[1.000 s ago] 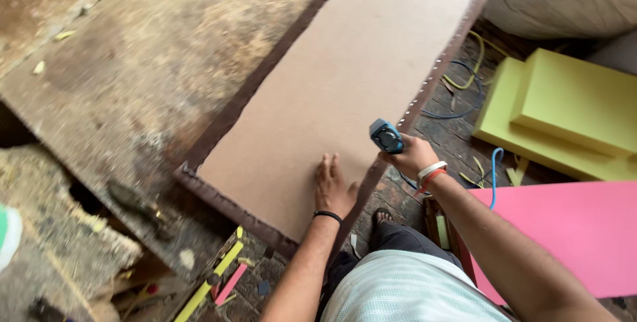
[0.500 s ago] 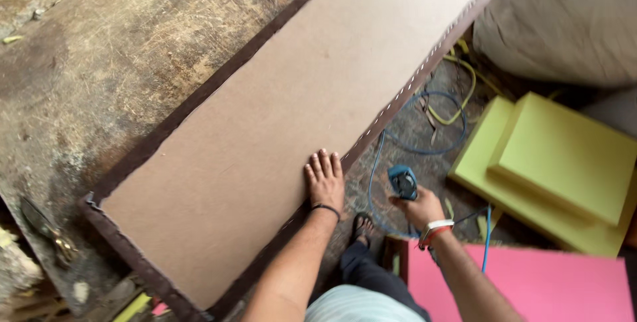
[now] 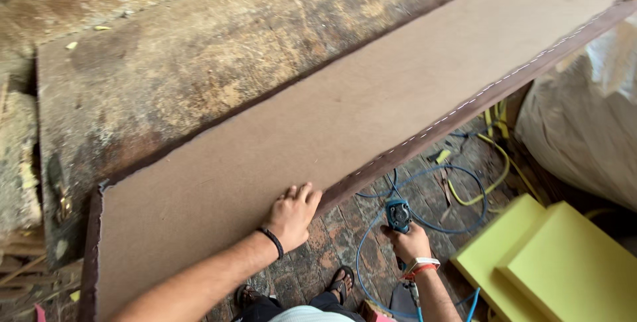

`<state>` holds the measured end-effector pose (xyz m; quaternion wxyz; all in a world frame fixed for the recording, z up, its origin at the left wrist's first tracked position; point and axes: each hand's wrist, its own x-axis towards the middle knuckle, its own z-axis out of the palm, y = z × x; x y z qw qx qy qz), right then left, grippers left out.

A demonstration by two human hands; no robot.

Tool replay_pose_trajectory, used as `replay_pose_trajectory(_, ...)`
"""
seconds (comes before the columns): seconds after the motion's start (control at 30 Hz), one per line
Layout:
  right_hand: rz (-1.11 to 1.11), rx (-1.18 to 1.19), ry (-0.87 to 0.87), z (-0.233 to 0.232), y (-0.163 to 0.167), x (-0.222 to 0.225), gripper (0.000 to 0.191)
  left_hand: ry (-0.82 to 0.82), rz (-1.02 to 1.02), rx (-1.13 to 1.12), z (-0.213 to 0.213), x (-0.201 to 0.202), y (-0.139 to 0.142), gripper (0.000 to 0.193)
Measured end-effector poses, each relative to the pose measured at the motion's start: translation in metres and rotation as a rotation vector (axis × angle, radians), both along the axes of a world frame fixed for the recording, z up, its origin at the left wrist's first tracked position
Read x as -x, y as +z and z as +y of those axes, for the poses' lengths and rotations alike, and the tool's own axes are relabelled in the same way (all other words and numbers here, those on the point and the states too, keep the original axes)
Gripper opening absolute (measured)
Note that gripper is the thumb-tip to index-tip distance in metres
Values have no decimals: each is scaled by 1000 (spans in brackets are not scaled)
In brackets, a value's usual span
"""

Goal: The person staples brown fabric onto a rectangular board using a pneumatic staple gun, then trims excess fabric with scissors. They fold and staple the edges, flip the board to work on the opposite side, and continue trimming and stapling until the fabric is secured around the perimeter.

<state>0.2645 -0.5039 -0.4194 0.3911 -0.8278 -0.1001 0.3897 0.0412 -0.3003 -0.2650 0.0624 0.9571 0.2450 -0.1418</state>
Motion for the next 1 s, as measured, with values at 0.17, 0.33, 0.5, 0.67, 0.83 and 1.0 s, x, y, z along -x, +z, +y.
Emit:
replay_pose_trajectory(0.17, -48, -182, 30, 57, 39, -22, 33, 175, -188, 236, 63, -11, 115, 55)
replay_pose_trajectory(0.33, -167, -237, 149, 111, 85, -38, 33, 304, -317, 137, 203, -15, 211, 86)
replay_pose_trajectory(0.5, -109, -313, 184, 162, 100, -49, 31, 446, -298, -391, 288, -15, 216, 75)
replay_pose_trajectory(0.67, -144, -213, 250, 217, 101, -58, 26, 732, -355, -399, 381, -40, 207, 86)
replay_pose_trajectory(0.83, -218, -156, 286, 258, 117, -59, 30, 642, -295, -124, 490, -91, 213, 96)
replay_pose_trajectory(1.0, -102, 13, 195, 283, 127, -76, 41, 442, -328, 40, 552, -192, 195, 104)
